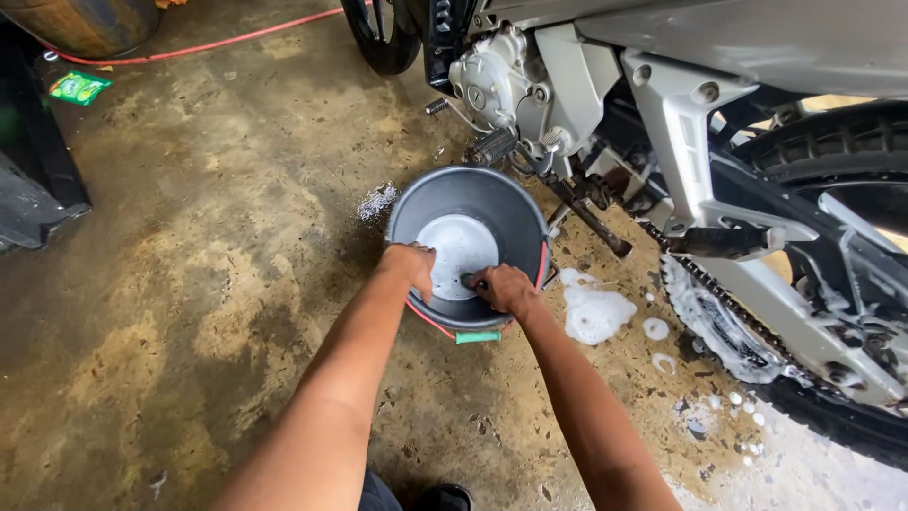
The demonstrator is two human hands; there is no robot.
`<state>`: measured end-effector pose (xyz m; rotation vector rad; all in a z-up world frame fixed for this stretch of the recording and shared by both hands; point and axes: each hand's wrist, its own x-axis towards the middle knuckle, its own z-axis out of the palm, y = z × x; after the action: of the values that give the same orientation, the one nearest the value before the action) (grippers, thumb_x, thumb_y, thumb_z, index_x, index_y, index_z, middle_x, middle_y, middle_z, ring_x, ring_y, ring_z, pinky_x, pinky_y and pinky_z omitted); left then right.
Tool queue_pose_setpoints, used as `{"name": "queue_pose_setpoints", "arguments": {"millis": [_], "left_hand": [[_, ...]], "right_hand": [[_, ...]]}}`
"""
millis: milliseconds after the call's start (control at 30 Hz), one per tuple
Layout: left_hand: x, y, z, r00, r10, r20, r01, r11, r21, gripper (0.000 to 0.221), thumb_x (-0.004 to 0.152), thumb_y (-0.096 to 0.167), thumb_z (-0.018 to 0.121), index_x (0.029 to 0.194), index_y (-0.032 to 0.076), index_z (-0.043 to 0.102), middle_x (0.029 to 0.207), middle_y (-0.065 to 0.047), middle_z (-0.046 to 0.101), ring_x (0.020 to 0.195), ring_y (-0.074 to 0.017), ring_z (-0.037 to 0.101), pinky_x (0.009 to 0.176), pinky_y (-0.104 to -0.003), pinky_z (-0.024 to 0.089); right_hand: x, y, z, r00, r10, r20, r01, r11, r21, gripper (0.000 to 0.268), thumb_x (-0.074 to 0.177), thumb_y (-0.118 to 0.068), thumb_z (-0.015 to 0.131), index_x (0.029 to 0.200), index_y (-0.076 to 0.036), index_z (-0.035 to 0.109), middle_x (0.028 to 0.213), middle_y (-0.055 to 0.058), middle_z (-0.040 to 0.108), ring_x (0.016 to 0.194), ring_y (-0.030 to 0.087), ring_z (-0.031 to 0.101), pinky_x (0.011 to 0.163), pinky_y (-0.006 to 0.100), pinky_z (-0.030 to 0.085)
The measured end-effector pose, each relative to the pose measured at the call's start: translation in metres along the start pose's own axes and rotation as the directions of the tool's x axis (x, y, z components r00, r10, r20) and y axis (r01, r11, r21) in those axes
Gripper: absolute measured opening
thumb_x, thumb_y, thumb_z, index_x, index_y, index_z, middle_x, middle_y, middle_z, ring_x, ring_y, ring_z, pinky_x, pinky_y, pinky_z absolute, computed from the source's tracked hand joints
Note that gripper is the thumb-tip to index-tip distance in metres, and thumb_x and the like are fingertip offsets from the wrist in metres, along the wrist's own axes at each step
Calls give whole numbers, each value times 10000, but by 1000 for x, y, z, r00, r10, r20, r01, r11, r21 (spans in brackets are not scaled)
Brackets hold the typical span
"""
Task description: The person scrubs the rear wheel, sprocket, and chain of a motorcycle using a brush and soapy water. They repeatedly dip the brush into a bucket to reload soap and continue scrubbing the chain links and surrounding components.
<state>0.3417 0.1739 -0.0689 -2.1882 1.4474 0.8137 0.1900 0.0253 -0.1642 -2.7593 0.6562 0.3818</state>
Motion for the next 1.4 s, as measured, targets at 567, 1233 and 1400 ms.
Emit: {"name": "queue_pose_setpoints", "arguments": {"millis": [567, 1233, 1400], "left_hand": [[118, -12, 52, 991, -64, -116, 66, 998, 10, 877, 776, 380, 591, 1535, 54, 295, 1546, -97, 418, 1463, -271, 306, 1160, -492, 309], [3, 34, -32, 952, -40, -304, 56, 997, 45, 787, 893, 284, 569, 1559, 28, 238, 1620, -121, 286, 1521, -279, 164, 1232, -459, 161], [-7, 41, -51, 873, 114, -475, -73, 992, 104, 859, 840, 188, 606, 1581, 59, 192, 1644, -89, 242, 1535, -242, 145, 1244, -425, 156]], "right_hand": [[-21, 8, -22, 985, 125, -118, -82, 944, 319, 270, 869, -389, 660, 1107, -342, 778, 912, 74, 791, 1019, 355, 740, 961, 513, 576], [-75, 15, -117, 956, 152, -250, -58, 935, 349, 315, 888, -393, 601, 1168, -399, 745, 862, -24, 794, 1044, 323, 733, 1011, 536, 533], [-116, 14, -151, 908, 228, -351, -60, 901, 429, 295, 876, -401, 597, 1129, -400, 749, 792, -53, 773, 977, 310, 741, 953, 537, 549]]}}
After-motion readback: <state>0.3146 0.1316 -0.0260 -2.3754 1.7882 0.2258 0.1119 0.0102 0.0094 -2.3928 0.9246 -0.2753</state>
